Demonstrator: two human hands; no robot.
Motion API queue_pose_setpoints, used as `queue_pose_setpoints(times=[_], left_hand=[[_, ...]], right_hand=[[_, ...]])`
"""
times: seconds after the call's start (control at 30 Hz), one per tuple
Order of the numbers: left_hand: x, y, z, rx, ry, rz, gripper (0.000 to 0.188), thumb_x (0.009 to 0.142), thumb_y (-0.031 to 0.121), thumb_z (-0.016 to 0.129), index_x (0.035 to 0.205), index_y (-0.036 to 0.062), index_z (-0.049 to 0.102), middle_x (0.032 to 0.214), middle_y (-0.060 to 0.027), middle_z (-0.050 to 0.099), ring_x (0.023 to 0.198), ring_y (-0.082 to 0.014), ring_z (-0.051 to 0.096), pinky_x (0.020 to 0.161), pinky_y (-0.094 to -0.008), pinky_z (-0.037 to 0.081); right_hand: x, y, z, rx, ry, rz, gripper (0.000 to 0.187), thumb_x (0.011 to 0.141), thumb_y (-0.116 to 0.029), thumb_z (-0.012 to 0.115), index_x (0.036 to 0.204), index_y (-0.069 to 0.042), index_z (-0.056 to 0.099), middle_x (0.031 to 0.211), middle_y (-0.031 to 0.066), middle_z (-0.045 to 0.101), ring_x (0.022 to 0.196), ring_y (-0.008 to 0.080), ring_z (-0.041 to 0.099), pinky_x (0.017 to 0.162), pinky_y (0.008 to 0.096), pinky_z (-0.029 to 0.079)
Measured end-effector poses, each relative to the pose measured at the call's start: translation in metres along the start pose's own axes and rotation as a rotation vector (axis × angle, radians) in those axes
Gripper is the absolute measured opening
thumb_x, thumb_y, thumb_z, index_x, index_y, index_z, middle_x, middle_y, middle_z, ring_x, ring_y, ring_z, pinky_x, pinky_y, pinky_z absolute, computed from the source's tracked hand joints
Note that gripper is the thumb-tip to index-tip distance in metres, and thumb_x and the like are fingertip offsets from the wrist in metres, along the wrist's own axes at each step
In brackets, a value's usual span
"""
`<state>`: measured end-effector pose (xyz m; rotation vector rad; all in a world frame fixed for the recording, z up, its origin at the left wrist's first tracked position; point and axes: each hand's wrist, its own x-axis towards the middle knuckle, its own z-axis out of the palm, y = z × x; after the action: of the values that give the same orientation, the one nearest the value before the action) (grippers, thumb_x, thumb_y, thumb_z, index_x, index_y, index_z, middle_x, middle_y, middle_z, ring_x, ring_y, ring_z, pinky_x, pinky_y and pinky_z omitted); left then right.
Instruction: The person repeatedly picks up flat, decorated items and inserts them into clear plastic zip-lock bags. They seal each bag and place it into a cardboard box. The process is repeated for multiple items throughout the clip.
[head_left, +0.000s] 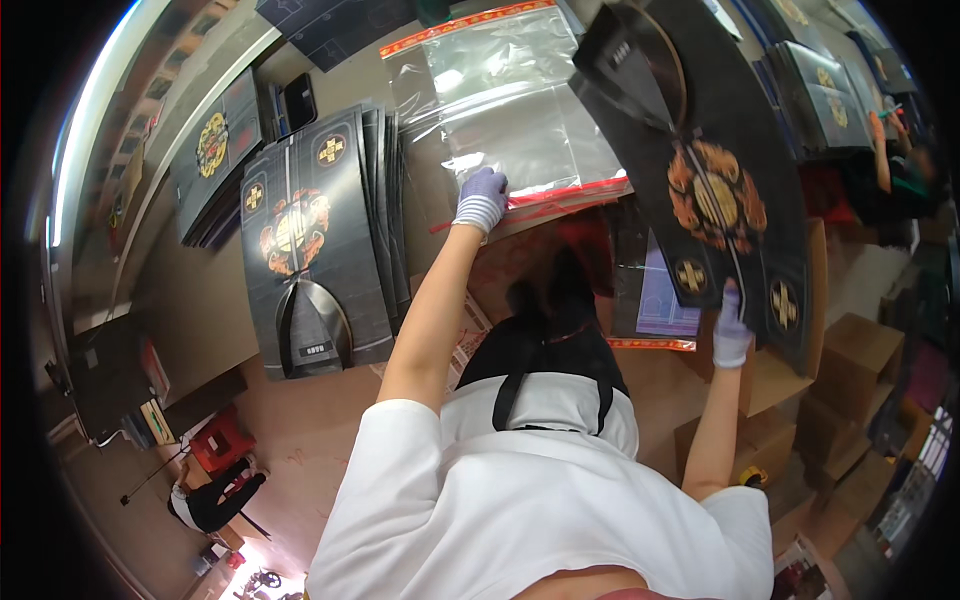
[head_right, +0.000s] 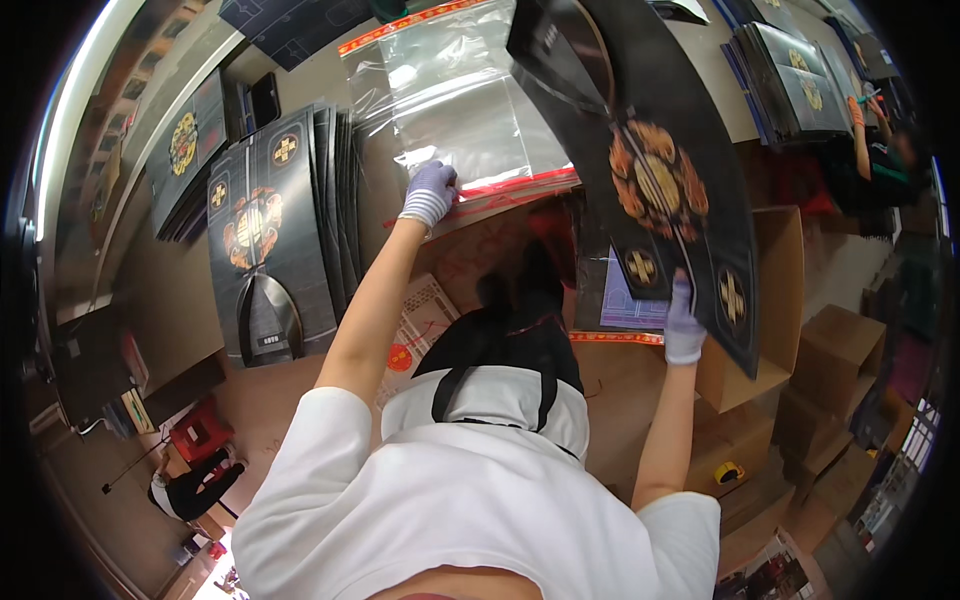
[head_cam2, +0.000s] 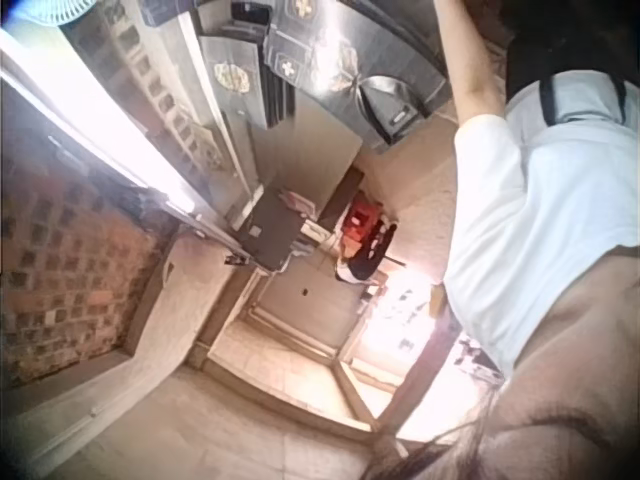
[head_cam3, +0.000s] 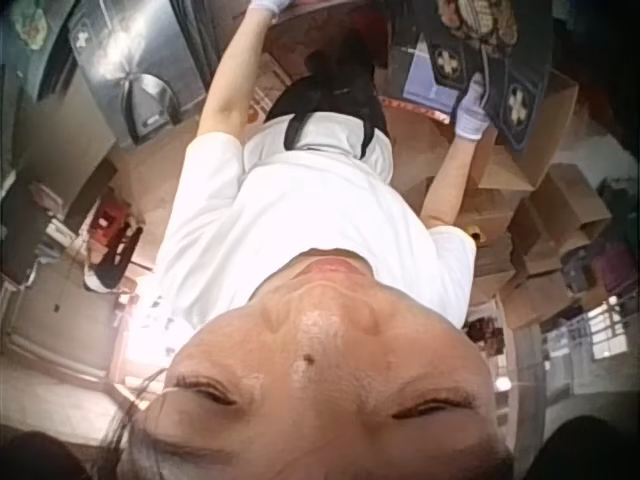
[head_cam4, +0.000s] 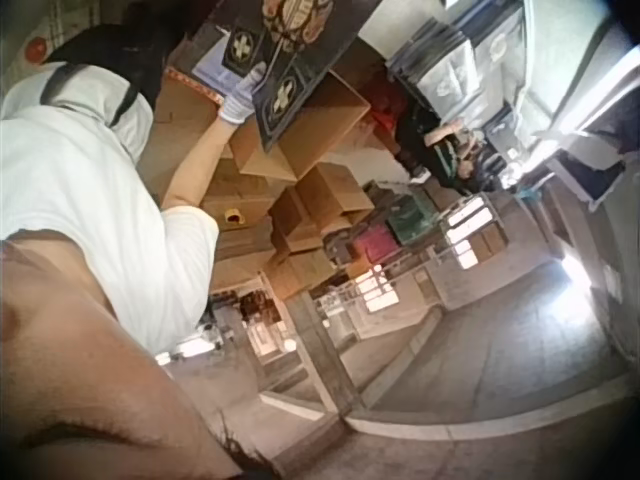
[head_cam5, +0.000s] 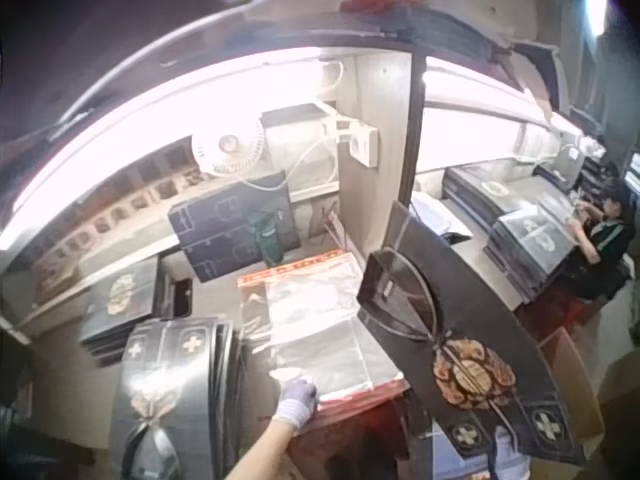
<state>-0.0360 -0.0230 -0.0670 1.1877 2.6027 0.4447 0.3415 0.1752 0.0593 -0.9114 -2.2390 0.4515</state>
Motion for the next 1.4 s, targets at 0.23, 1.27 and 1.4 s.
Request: queue_pose_setpoints(times=[0.23, 1.27, 1.4], left_hand=[[0.033, -0.002, 0.025, -0.569, 0.025, -0.209, 0.019, 0.08, 0.018, 0.058, 0.083, 0.0031, 0.068, 0.068, -0.0102, 0.065, 0.061, -0.0172, 0.06, 0.061, -0.0295, 0.047], [0.033, 0.009, -0.041, -0.9, 0.182, -0.234, 0.02, 0.075, 0.019, 0.067, 0.083, 0.0014, 0.065, 0.077, -0.0089, 0.066, 0.07, -0.0162, 0.061, 0.067, -0.0284, 0.048], [0.008, 0.02, -0.043, -0.49, 0.252, -0.004, 0.026, 0.067, 0.027, 0.072, 0.083, 0.0085, 0.064, 0.092, -0.008, 0.061, 0.088, -0.0244, 0.058, 0.08, -0.0328, 0.045]], right_hand=[[-0.079, 0.007, -0.048, -0.046, -0.194, 0.353, 0.026, 0.086, -0.021, 0.059, 0.095, 0.003, 0.059, 0.093, 0.0143, 0.063, 0.085, 0.0276, 0.058, 0.08, 0.0357, 0.043], [-0.029, 0.006, -0.042, 0.846, -0.764, 1.001, 0.042, 0.074, -0.014, 0.064, 0.113, 0.0, 0.053, 0.104, 0.0051, 0.059, 0.094, 0.0141, 0.054, 0.084, 0.0261, 0.043], [-0.038, 0.02, 0.014, 0.867, -0.856, 0.989, 0.043, 0.074, -0.017, 0.066, 0.112, -0.002, 0.053, 0.105, 0.005, 0.058, 0.094, 0.0141, 0.053, 0.083, 0.0255, 0.043]])
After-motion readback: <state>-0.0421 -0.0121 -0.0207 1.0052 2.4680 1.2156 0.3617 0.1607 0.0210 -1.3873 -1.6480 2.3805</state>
